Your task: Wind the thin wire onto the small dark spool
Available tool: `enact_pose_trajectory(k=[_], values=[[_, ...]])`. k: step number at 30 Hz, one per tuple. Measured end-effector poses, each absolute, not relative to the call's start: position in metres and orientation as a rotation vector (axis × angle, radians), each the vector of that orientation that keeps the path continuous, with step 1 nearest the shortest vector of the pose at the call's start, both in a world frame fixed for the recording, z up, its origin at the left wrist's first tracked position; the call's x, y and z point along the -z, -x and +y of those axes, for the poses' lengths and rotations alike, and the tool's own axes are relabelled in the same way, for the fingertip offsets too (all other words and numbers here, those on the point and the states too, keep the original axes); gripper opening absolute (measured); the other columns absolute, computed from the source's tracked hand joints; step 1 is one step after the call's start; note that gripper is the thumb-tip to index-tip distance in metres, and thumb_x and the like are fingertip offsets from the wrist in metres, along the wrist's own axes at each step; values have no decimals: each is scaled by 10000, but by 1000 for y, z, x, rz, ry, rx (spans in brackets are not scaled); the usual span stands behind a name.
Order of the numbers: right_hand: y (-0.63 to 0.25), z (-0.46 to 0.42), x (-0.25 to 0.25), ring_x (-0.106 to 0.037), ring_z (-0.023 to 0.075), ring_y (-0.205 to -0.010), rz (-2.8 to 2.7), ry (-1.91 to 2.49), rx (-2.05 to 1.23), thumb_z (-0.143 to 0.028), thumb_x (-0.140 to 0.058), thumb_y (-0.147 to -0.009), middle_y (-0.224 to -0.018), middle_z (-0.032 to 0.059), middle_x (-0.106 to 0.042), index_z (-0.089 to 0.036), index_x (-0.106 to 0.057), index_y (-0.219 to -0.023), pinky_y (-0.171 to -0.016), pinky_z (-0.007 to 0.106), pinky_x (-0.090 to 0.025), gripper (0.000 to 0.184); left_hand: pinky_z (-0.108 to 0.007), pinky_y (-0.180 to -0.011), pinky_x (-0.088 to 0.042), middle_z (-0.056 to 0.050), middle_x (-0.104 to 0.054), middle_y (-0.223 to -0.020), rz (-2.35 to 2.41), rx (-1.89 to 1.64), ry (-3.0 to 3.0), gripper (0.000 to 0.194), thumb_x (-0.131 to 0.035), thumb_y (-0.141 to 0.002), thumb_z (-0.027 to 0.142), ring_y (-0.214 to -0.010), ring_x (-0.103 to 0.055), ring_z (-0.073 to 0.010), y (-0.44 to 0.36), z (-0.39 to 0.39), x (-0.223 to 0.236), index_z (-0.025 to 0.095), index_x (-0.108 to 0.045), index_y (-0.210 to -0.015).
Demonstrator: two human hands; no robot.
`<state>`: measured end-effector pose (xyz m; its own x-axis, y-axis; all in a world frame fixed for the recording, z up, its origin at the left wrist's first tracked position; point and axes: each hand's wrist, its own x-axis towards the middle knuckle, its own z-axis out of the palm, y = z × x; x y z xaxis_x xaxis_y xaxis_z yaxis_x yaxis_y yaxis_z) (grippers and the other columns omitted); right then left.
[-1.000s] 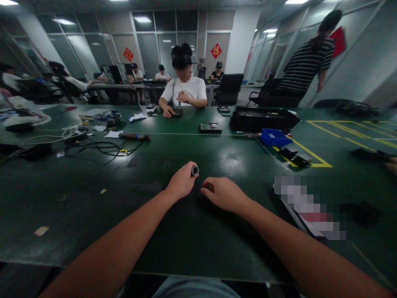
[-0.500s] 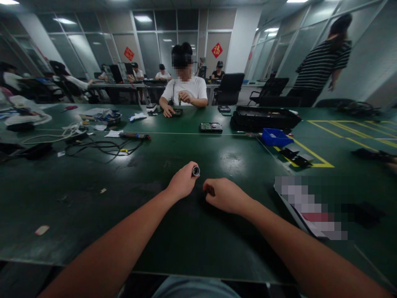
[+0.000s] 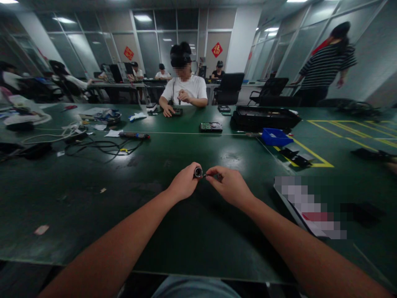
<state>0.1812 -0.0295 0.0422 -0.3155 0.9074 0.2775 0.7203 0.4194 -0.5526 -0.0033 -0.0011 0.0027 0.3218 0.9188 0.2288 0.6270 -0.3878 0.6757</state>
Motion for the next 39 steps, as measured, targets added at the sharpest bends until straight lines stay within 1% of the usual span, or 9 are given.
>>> enact_pose_trajectory(k=[2,6,9,13,18,25,34,39], values=[[-182,-30,-43,-629,153,-692,-2106,1360,-394,-269,-602,-892,-849,22,-742,-217,-729,-996,-666,282,-462,172,-288,-741,-443,-27,-652,-966,1323,-809,-2138,170,-518,-873,149,-862,-594,-167,2,-3,-4,215,-547,-1027],[-182,-30,-39,-633,145,-744,-2153,1238,-341,-230,-593,-900,-954,25,-739,-226,-735,-1005,-701,282,-467,177,-297,-748,-449,-31,-654,-989,1236,-778,-2177,171,-519,-886,182,-874,-601,-173,0,-6,-6,220,-548,-1050],[-181,-30,-36,-639,147,-786,-2190,1173,-310,-206,-568,-913,-973,27,-731,-232,-740,-987,-732,287,-474,189,-308,-783,-464,-40,-658,-1030,1173,-766,-2193,187,-519,-884,175,-916,-610,-182,-1,-8,-7,219,-555,-1062],[-180,-30,-35,-639,168,-796,-2145,1259,-262,-239,-620,-882,-915,33,-713,-224,-715,-1017,-725,300,-469,166,-330,-852,-475,-54,-655,-1099,1120,-763,-2199,235,-513,-877,155,-991,-612,-197,-1,-10,-8,220,-562,-1098],[-177,-31,-38,-631,178,-764,-2095,1362,-269,-281,-657,-854,-849,25,-689,-225,-676,-999,-679,297,-454,157,-351,-879,-480,-62,-654,-1117,1135,-751,-2210,253,-516,-877,160,-1005,-616,-210,-2,-10,-10,217,-564,-1119],[-178,-32,-40,-637,176,-762,-2117,1368,-298,-312,-669,-852,-858,24,-704,-224,-675,-1002,-670,296,-451,174,-352,-875,-475,-62,-655,-1128,1121,-754,-2230,299,-490,-859,113,-1028,-612,-211,-2,-11,-10,217,-559,-1130],[-179,-28,-37,-627,171,-749,-2115,1407,-281,-353,-693,-840,-834,13,-690,-230,-671,-974,-642,288,-421,184,-364,-882,-488,-70,-659,-1105,1141,-719,-2227,290,-501,-852,125,-1000,-615,-214,-4,-11,-11,215,-572,-1119],[-180,-29,-37,-610,160,-696,-2077,1443,-313,-401,-674,-845,-787,3,-671,-225,-660,-983,-598,280,-397,224,-356,-865,-487,-72,-653,-1132,1152,-721,-2228,301,-500,-862,143,-1002,-615,-215,-2,-12,-12,220,-566,-1144]])
